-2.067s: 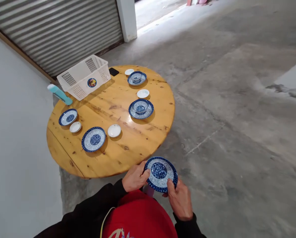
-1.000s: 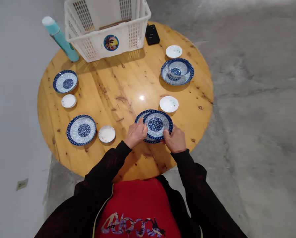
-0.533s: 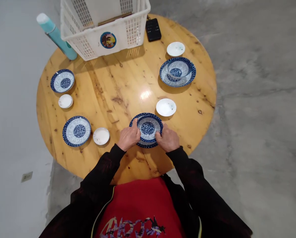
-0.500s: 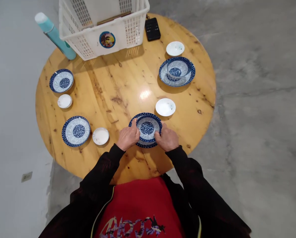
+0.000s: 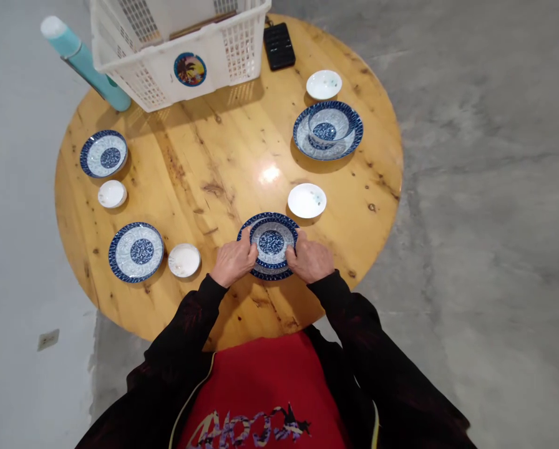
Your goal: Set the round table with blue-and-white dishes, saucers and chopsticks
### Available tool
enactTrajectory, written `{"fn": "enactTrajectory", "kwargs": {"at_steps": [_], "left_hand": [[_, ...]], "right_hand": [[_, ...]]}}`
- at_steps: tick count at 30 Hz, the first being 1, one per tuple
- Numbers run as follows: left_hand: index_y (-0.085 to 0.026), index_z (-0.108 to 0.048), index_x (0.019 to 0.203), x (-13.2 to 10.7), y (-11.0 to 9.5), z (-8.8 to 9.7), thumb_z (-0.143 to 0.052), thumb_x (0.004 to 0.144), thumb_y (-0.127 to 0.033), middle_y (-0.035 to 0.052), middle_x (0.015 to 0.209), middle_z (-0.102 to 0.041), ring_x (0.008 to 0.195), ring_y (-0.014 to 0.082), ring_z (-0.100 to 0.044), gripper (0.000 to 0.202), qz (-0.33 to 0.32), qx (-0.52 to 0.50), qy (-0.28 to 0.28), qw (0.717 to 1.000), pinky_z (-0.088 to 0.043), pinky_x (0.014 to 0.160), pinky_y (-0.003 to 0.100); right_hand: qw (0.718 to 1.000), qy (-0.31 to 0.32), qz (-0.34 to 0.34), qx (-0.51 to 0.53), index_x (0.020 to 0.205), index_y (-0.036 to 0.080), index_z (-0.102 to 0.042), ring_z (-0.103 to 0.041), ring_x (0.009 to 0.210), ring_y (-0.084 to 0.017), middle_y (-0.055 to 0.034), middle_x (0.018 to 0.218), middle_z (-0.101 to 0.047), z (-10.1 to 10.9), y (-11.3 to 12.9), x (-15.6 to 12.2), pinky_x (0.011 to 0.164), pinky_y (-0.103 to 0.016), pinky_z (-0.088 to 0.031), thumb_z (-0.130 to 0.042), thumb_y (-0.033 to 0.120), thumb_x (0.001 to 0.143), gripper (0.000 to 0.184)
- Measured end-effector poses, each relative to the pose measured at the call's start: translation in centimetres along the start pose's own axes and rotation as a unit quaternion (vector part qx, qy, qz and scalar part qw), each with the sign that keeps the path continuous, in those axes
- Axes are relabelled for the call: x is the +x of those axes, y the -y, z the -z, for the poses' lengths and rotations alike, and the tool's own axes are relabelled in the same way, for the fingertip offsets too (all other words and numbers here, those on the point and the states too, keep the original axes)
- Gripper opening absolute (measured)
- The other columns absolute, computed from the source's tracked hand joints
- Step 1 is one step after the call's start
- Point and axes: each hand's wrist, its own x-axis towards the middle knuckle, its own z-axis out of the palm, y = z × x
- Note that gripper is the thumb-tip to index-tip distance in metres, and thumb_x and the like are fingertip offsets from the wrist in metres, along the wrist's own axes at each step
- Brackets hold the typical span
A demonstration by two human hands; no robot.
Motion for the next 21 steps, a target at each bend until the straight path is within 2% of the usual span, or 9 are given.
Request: {"fn": "enactTrajectory", "kwargs": {"at_steps": [2, 4, 7, 10, 13, 16, 19, 21], "left_hand": [[-0.012, -0.036, 0.15, 0.2, 0.3, 0.1, -0.035, 0.103, -0.039, 0.0166, 0.105, -0.076, 0.102, 0.0331, -0.073, 0.055, 0.008, -0.031, -0.001, 1.0, -0.052, 0.091, 0.042], [-0.013, -0.041, 0.148, 0.6, 0.6, -0.1, -0.036, 0.103, -0.044, 0.0166, 0.111, -0.075, 0.108, 0.0325, -0.071, 0.055, 0.005, -0.092, 0.009, 0.996, -0.05, 0.097, 0.043], [-0.016, -0.05, 0.142, 1.3, 1.0, -0.9, -0.036, 0.102, -0.042, 0.0141, 0.119, -0.073, 0.112, 0.0287, -0.069, 0.049, -0.008, -0.208, 0.024, 0.978, -0.049, 0.101, 0.04], [-0.016, -0.054, 0.137, 1.7, 1.0, -1.9, -0.036, 0.101, -0.035, 0.0134, 0.121, -0.072, 0.11, 0.0268, -0.069, 0.044, -0.001, -0.279, 0.017, 0.96, -0.05, 0.1, 0.038], [-0.014, -0.053, 0.137, 1.4, 1.1, -2.2, -0.037, 0.099, -0.031, 0.0144, 0.117, -0.073, 0.105, 0.0288, -0.069, 0.044, 0.015, -0.298, 0.012, 0.954, -0.051, 0.096, 0.04], [-0.012, -0.051, 0.137, 0.2, 1.2, -1.9, -0.037, 0.097, -0.031, 0.0148, 0.108, -0.075, 0.099, 0.0305, -0.07, 0.046, 0.004, -0.29, 0.01, 0.957, -0.051, 0.093, 0.041], [-0.013, -0.049, 0.139, -1.6, 1.2, -1.5, -0.035, 0.097, -0.029, 0.0142, 0.106, -0.075, 0.099, 0.0304, -0.07, 0.046, -0.038, -0.269, 0.005, 0.962, -0.05, 0.092, 0.04], [-0.013, -0.046, 0.142, -3.0, 1.1, -1.5, -0.034, 0.098, -0.03, 0.0149, 0.108, -0.075, 0.101, 0.0308, -0.07, 0.049, -0.057, -0.254, 0.015, 0.965, -0.049, 0.092, 0.04]], "right_hand": [[0.999, -0.004, 0.006, 0.044, 0.132, 0.007, -0.058, -0.072, 0.088, -0.034, -0.0207, 0.094, -0.075, -0.2, -0.5, 0.3, 0.074, -0.036, -0.049, -0.048, 0.038, 0.095, 0.049], [0.991, 0.015, 0.006, 0.134, 0.117, 0.01, -0.064, -0.072, 0.081, -0.03, -0.016, 0.083, -0.075, -0.8, -1.0, 0.5, 0.072, -0.033, -0.049, -0.049, 0.043, 0.095, 0.043], [0.945, 0.069, -0.012, 0.319, 0.1, 0.014, -0.065, -0.07, 0.066, -0.024, -0.0104, 0.074, -0.073, -2.2, -1.2, 0.7, 0.062, -0.03, -0.051, -0.048, 0.045, 0.093, 0.036], [0.901, 0.054, -0.023, 0.431, 0.093, 0.016, -0.065, -0.068, 0.065, -0.023, -0.0102, 0.08, -0.074, -3.7, -0.8, 0.7, 0.06, -0.032, -0.053, -0.048, 0.041, 0.088, 0.031], [0.899, -0.02, -0.016, 0.436, 0.084, 0.017, -0.065, -0.067, 0.07, -0.025, -0.0105, 0.08, -0.072, -4.6, -0.4, 0.3, 0.066, -0.035, -0.055, -0.048, 0.039, 0.08, 0.028], [0.904, -0.09, -0.003, 0.417, 0.079, 0.018, -0.064, -0.067, 0.077, -0.028, -0.0116, 0.079, -0.073, -4.7, -0.1, -1.2, 0.073, -0.038, -0.054, -0.047, 0.046, 0.076, 0.032], [0.898, -0.144, -0.014, 0.416, 0.085, 0.017, -0.067, -0.068, 0.083, -0.029, -0.0127, 0.085, -0.075, -4.7, 0.2, -3.7, 0.08, -0.039, -0.053, -0.048, 0.05, 0.077, 0.039], [0.891, -0.155, -0.028, 0.426, 0.092, 0.016, -0.07, -0.069, 0.087, -0.029, -0.0134, 0.089, -0.076, -4.9, 0.4, -5.7, 0.083, -0.039, -0.054, -0.048, 0.05, 0.078, 0.043]]}}
